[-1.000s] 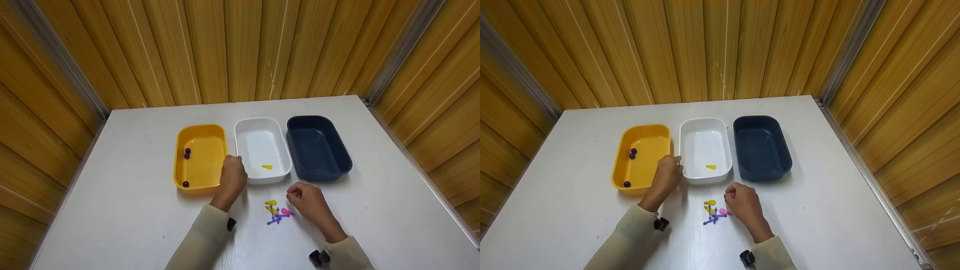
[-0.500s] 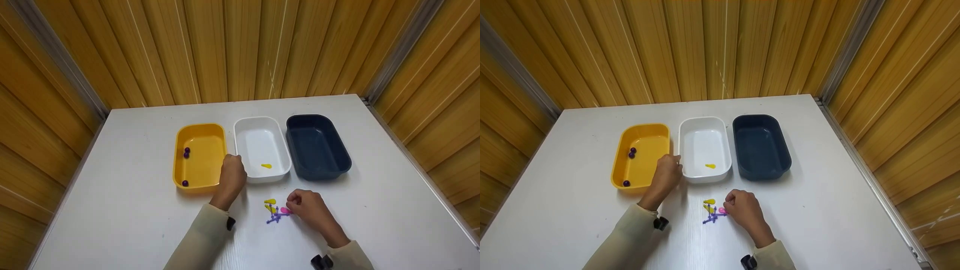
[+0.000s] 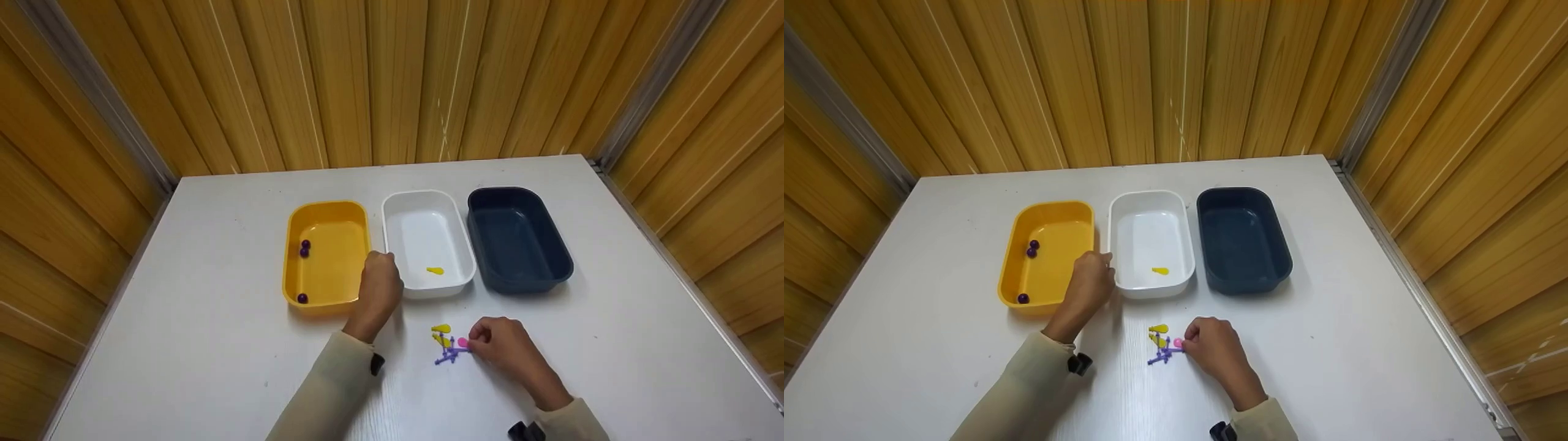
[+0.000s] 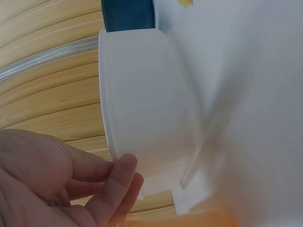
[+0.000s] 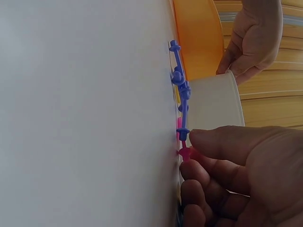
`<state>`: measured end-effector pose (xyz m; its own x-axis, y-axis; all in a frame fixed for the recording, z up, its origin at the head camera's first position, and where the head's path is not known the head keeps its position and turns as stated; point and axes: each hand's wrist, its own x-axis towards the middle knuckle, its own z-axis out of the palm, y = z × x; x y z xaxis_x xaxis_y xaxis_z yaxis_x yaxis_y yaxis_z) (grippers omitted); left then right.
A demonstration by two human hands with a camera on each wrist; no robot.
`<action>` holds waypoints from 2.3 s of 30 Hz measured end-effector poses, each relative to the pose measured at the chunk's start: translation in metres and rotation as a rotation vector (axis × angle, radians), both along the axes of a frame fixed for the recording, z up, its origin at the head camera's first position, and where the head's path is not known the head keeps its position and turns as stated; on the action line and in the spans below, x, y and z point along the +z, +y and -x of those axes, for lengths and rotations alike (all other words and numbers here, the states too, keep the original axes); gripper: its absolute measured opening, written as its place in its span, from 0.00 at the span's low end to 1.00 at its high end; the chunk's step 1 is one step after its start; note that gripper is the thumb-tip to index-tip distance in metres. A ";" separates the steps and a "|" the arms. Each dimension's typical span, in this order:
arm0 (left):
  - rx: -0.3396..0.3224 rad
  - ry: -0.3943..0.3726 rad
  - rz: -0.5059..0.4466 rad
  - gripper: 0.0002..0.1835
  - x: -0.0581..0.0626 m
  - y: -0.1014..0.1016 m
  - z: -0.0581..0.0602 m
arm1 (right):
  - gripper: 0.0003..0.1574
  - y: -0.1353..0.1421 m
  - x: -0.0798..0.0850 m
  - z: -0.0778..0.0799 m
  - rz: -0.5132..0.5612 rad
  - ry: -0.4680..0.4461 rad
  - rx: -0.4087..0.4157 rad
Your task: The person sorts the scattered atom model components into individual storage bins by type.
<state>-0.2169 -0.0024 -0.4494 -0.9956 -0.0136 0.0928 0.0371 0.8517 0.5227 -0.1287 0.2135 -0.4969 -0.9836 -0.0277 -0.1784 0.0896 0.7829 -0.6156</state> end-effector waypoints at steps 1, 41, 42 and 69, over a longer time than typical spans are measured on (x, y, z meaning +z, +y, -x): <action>-0.001 0.003 0.001 0.10 0.000 0.000 0.000 | 0.06 0.000 0.000 0.000 -0.006 -0.002 0.002; 0.016 -0.031 -0.010 0.12 0.002 0.000 0.000 | 0.06 -0.009 0.012 0.012 -0.022 0.050 -0.048; 0.017 -0.020 -0.013 0.12 0.002 0.000 0.000 | 0.05 -0.010 0.013 0.013 -0.022 0.068 -0.046; 0.003 -0.049 -0.012 0.12 0.000 0.001 0.001 | 0.03 -0.027 0.034 0.051 -0.004 0.281 -0.052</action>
<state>-0.2177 -0.0014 -0.4489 -0.9989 -0.0172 0.0441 0.0090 0.8453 0.5342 -0.1793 0.1864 -0.4626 -0.9946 0.0242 0.1012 -0.0438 0.7845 -0.6186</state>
